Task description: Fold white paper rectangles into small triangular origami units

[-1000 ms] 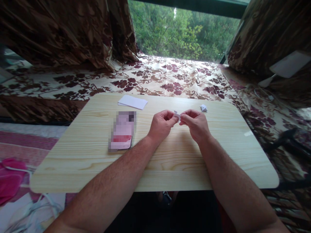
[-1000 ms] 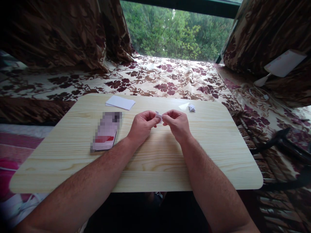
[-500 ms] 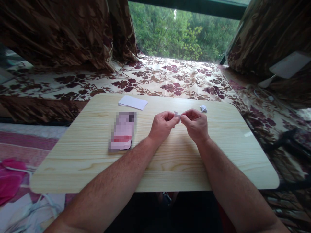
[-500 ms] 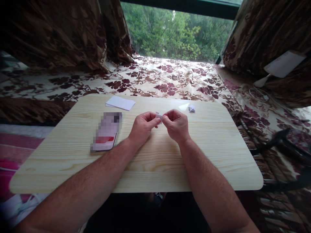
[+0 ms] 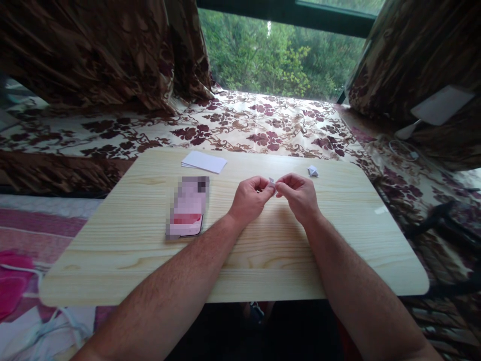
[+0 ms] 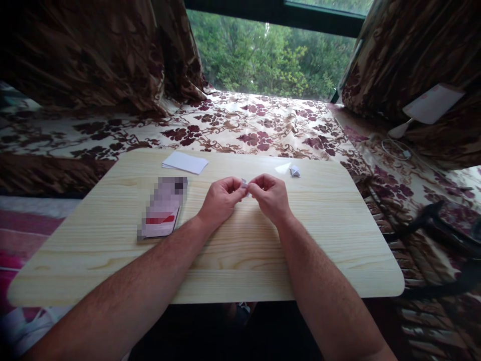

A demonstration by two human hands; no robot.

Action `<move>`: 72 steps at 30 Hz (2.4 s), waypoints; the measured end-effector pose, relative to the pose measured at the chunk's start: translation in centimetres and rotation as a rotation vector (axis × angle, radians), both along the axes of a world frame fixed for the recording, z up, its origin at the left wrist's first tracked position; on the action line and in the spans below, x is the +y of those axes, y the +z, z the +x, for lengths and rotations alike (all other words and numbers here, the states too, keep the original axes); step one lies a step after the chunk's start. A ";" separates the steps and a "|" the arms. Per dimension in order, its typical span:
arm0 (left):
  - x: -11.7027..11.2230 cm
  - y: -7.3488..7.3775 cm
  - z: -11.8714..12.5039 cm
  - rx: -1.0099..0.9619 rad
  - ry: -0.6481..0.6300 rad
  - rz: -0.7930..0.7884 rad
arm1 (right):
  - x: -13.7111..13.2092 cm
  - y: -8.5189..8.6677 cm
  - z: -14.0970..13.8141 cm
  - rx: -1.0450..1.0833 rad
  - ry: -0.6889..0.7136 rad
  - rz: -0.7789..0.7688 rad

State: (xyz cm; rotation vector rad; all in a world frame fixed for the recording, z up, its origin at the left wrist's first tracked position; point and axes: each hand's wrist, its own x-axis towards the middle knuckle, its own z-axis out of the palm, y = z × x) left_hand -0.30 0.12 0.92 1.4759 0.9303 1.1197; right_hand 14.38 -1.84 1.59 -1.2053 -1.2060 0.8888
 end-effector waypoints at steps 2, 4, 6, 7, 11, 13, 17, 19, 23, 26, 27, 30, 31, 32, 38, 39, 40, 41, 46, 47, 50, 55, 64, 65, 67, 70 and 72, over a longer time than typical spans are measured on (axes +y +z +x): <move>0.0 -0.2 0.0 0.037 0.001 0.024 | 0.0 0.0 0.1 -0.034 0.002 0.004; 0.0 -0.3 0.0 0.070 0.003 0.045 | 0.0 0.0 0.2 -0.066 0.006 0.010; 0.0 -0.3 0.0 0.082 0.007 0.051 | 0.0 -0.1 0.2 -0.091 0.018 0.012; 0.0 -0.3 0.0 0.081 0.009 0.048 | 0.0 -0.1 0.3 -0.101 0.024 0.012; 0.0 -0.2 0.0 0.075 0.020 0.026 | 0.1 -0.2 0.3 -0.115 0.030 0.019; 0.0 -0.1 0.0 0.071 0.023 0.018 | 0.1 -0.3 0.2 -0.106 0.026 0.028; -0.1 0.0 0.1 0.052 0.023 0.007 | 0.0 -0.2 0.1 -0.082 0.018 0.042; -0.1 0.1 0.2 0.041 0.022 -0.004 | 0.0 -0.1 0.0 -0.070 0.008 0.045; -0.2 0.3 0.3 0.023 0.006 -0.021 | 0.0 -0.1 0.0 -0.036 -0.013 0.025; -0.2 0.4 0.2 0.031 0.005 -0.013 | 0.0 -0.2 0.0 -0.028 -0.012 0.013; -0.3 0.4 0.2 0.037 0.008 -0.008 | 0.1 -0.3 0.0 -0.028 -0.013 0.012; -0.3 0.4 0.2 0.054 0.017 0.009 | 0.1 -0.4 0.0 -0.024 -0.009 0.011; -0.3 0.4 0.2 0.057 0.015 0.014 | 0.1 -0.4 0.0 -0.023 -0.004 0.012; -0.3 0.4 0.2 0.060 0.012 0.018 | 0.1 -0.5 0.0 -0.024 0.002 0.013; -0.3 0.3 0.3 0.075 0.018 0.027 | 0.2 -0.6 0.0 -0.049 0.025 0.012; -0.3 0.3 0.3 0.075 0.017 0.027 | 0.2 -0.6 0.0 -0.047 0.025 0.010; -0.3 0.3 0.3 0.074 0.015 0.028 | 0.2 -0.7 0.0 -0.041 0.025 0.009; -0.3 0.2 0.3 0.073 0.014 0.028 | 0.3 -0.8 0.0 -0.033 0.024 0.008; -0.3 0.1 0.3 0.080 0.021 0.036 | 0.3 -0.9 -0.1 0.006 0.031 0.001; -0.3 0.1 0.3 0.082 0.021 0.037 | 0.3 -0.8 -0.1 0.010 0.033 0.001; -0.4 0.1 0.4 0.082 0.016 0.038 | 0.2 -0.6 -0.2 0.004 0.030 0.000; -0.4 0.2 0.4 0.076 0.017 0.031 | 0.1 -0.4 -0.4 -0.018 0.012 0.001; -0.5 0.2 0.4 0.131 0.077 0.068 | 0.1 -0.6 -0.5 -0.072 -0.029 0.018; -0.5 0.2 0.4 0.142 0.086 0.077 | 0.0 -0.5 -0.5 -0.088 -0.040 0.020; -0.6 0.1 0.4 0.165 0.100 0.100 | 0.0 -0.4 -0.5 -0.116 -0.059 0.024; -0.7 0.0 0.4 0.202 0.104 0.128 | 0.0 -0.3 -0.6 -0.135 -0.067 0.023; -0.8 0.0 0.3 0.217 0.102 0.141 | 0.0 -0.2 -0.6 -0.136 -0.062 0.022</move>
